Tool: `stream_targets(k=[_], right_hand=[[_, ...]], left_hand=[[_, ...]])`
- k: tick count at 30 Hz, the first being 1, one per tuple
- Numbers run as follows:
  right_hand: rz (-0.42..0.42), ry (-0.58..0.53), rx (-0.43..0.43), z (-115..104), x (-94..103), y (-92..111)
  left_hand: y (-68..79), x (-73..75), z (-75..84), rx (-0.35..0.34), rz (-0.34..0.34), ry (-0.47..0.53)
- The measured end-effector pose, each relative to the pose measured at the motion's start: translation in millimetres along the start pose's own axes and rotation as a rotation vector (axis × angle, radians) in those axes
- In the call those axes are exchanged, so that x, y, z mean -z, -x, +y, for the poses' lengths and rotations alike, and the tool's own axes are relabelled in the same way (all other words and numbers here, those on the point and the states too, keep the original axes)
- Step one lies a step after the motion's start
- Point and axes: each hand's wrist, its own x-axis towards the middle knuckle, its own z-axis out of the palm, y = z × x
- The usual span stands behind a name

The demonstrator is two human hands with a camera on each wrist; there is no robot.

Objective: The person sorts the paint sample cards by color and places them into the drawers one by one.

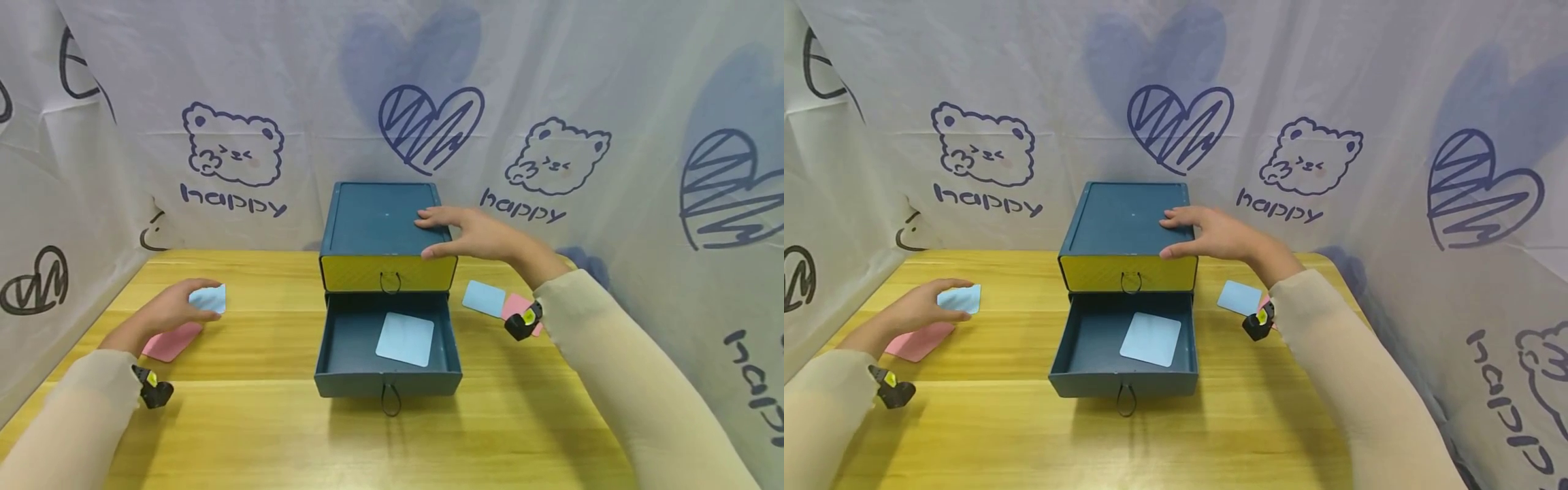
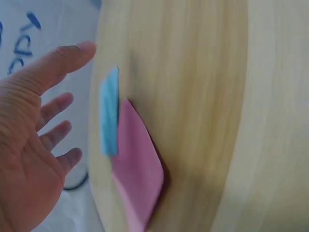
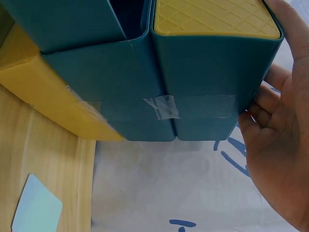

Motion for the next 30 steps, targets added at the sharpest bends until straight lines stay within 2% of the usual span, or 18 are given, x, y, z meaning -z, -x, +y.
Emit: stream_targets(k=[4,7,14,21,30], right_hand=[[0.006,0.003,0.002,1.1,-1.3,0.3],[0.003,-0.001,0.005,1.3,-3.4,0.1],[-0.002,-0.016,0.013,1.1,-6.8,1.3],[0.001,0.005,0.024,1.3,-4.0,5.0],[-0.002,-0.008,0.012,4.4,-2.8,3.1]], left_hand=[[-1.8,0.2,-23.1,0.011,0.015,0.007],[0.8,1.4,-36.4,0.050,0.009,0.024],[7.3,2.2,-56.8,0.143,-0.034,0.058],[4.6,3.8,-55.3,0.171,-0.035,-0.020],[-3.8,7.0,-48.8,0.202,-0.090,0.035]])
